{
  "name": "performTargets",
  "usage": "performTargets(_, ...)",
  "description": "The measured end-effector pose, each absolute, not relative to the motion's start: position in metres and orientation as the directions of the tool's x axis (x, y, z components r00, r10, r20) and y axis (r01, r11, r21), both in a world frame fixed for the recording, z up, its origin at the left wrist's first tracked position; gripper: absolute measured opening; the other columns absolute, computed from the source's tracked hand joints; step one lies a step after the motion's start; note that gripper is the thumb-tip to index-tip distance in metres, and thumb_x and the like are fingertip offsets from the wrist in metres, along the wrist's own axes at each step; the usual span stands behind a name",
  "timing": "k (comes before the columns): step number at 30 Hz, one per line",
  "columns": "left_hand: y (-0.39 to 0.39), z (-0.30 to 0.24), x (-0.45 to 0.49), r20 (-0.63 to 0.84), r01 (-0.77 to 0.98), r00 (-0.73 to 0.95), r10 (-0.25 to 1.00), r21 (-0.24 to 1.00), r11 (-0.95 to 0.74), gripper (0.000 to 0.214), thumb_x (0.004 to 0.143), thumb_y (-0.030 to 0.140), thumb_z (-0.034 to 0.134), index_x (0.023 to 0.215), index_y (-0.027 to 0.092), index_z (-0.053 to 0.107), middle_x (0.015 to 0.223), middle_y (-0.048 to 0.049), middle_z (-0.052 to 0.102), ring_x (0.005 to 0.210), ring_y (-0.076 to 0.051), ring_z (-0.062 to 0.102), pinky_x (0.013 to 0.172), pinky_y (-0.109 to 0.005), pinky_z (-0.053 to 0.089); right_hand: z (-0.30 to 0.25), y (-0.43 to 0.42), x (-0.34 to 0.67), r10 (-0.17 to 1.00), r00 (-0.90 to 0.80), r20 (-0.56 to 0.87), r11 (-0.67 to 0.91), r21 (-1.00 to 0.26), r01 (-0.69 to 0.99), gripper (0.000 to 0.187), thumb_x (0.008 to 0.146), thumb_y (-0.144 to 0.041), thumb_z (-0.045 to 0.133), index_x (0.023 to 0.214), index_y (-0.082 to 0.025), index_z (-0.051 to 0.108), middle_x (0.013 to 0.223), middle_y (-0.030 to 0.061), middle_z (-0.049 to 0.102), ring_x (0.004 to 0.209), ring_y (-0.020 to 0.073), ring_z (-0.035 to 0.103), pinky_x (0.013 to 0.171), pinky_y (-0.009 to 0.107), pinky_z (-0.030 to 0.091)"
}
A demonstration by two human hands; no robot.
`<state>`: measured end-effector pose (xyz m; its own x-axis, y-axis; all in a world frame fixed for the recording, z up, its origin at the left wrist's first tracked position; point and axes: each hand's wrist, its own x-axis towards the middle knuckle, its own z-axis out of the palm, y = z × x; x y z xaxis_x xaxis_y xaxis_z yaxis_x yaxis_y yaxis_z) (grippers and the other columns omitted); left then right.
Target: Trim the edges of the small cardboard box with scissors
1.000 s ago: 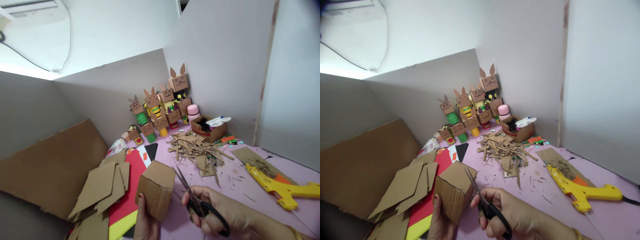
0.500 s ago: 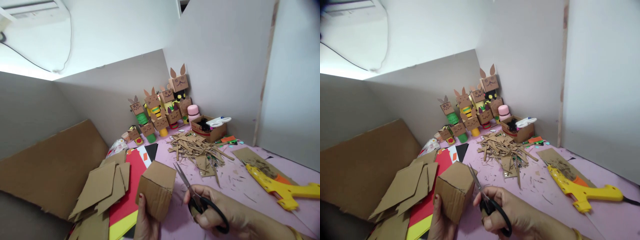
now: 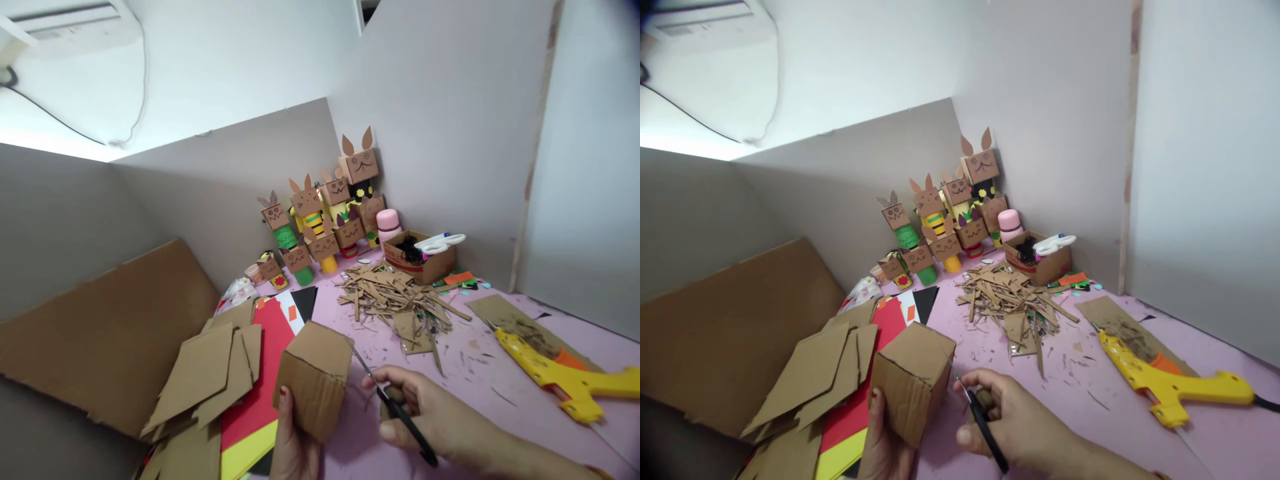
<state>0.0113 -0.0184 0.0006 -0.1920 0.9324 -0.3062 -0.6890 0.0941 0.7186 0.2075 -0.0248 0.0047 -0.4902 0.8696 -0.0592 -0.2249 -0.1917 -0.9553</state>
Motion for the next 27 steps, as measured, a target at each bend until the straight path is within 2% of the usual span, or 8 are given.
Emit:
performTargets(3, -0.019, 0.002, 0.014, -0.284, -0.686, -0.207, 0.936, 0.725, 0.068, 0.046, 0.091, 0.031, 0.047, 0.135, 0.017, 0.047, 0.088, -0.0121, 0.077, 0.076, -0.022, 0.073, 0.079, -0.033, 0.056, 0.006, -0.027, 0.206, 0.916, -0.402, 0.006, -0.035, -0.995, -0.094, 0.045, 0.061, -0.012, 0.069, 0.103, -0.022, 0.055, 0.068, -0.0074, 0.048, 0.062, 0.0101, 0.044, 0.054, 0.020, 0.034)
performTargets(7, -0.019, 0.004, 0.017, -0.280, -0.685, -0.241, 0.929, 0.728, 0.042, 0.046, 0.092, 0.030, 0.045, 0.136, 0.018, 0.045, 0.086, -0.0116, 0.077, 0.071, -0.020, 0.072, 0.069, -0.029, 0.058, 0.021, -0.032, 0.215, 0.912, -0.379, 0.157, 0.203, -0.976, 0.083, 0.029, 0.061, -0.015, 0.068, 0.087, -0.022, 0.058, 0.072, -0.0060, 0.051, 0.067, 0.0124, 0.045, 0.060, 0.022, 0.037)
performTargets(10, -0.020, 0.004, 0.018, -0.284, -0.684, -0.244, 0.927, 0.728, 0.043, 0.046, 0.091, 0.032, 0.048, 0.134, 0.016, 0.047, 0.084, -0.0112, 0.077, 0.069, -0.022, 0.072, 0.065, -0.031, 0.058, 0.031, -0.031, 0.224, 0.900, -0.389, 0.197, 0.311, -0.915, 0.257, 0.033, 0.058, -0.017, 0.070, 0.090, -0.023, 0.063, 0.078, -0.0037, 0.057, 0.070, 0.0148, 0.049, 0.062, 0.024, 0.038)
performTargets(12, -0.020, 0.004, 0.017, -0.295, -0.692, -0.237, 0.926, 0.720, 0.052, 0.044, 0.090, 0.033, 0.049, 0.130, 0.015, 0.052, 0.083, -0.0111, 0.077, 0.068, -0.022, 0.072, 0.068, -0.033, 0.058, 0.032, -0.029, 0.227, 0.879, -0.430, 0.206, 0.376, -0.854, 0.360, 0.038, 0.056, -0.020, 0.072, 0.093, -0.023, 0.066, 0.079, -0.0024, 0.061, 0.070, 0.0161, 0.052, 0.062, 0.025, 0.037)
performTargets(18, -0.019, -0.008, 0.010, -0.330, -0.711, -0.132, 0.935, 0.689, 0.143, 0.052, 0.081, 0.044, 0.061, 0.123, 0.014, 0.058, 0.087, -0.0132, 0.077, 0.089, -0.030, 0.071, 0.091, -0.044, 0.050, 0.029, -0.028, 0.226, 0.864, -0.460, 0.206, 0.424, -0.791, 0.441, 0.032, 0.058, -0.026, 0.074, 0.089, -0.022, 0.068, 0.075, -0.0018, 0.061, 0.067, 0.0163, 0.053, 0.060, 0.026, 0.036)
performTargets(23, -0.018, -0.018, 0.007, -0.348, -0.683, -0.156, 0.925, 0.714, 0.153, 0.068, 0.072, 0.051, 0.068, 0.126, 0.011, 0.054, 0.089, -0.0143, 0.076, 0.100, -0.034, 0.066, 0.095, -0.046, 0.046, 0.033, -0.030, 0.229, 0.858, -0.472, 0.203, 0.444, -0.753, 0.485, 0.034, 0.060, -0.029, 0.075, 0.093, -0.023, 0.069, 0.077, -0.0001, 0.063, 0.071, 0.0184, 0.056, 0.062, 0.027, 0.037)
performTargets(27, -0.018, -0.019, 0.007, -0.342, -0.678, -0.182, 0.922, 0.723, 0.134, 0.072, 0.069, 0.051, 0.070, 0.127, 0.012, 0.052, 0.087, -0.0131, 0.077, 0.097, -0.034, 0.067, 0.095, -0.046, 0.046, 0.034, -0.031, 0.232, 0.857, -0.465, 0.222, 0.461, -0.732, 0.501, 0.037, 0.061, -0.026, 0.073, 0.097, -0.025, 0.069, 0.076, -0.0007, 0.063, 0.070, 0.0177, 0.057, 0.062, 0.027, 0.037)
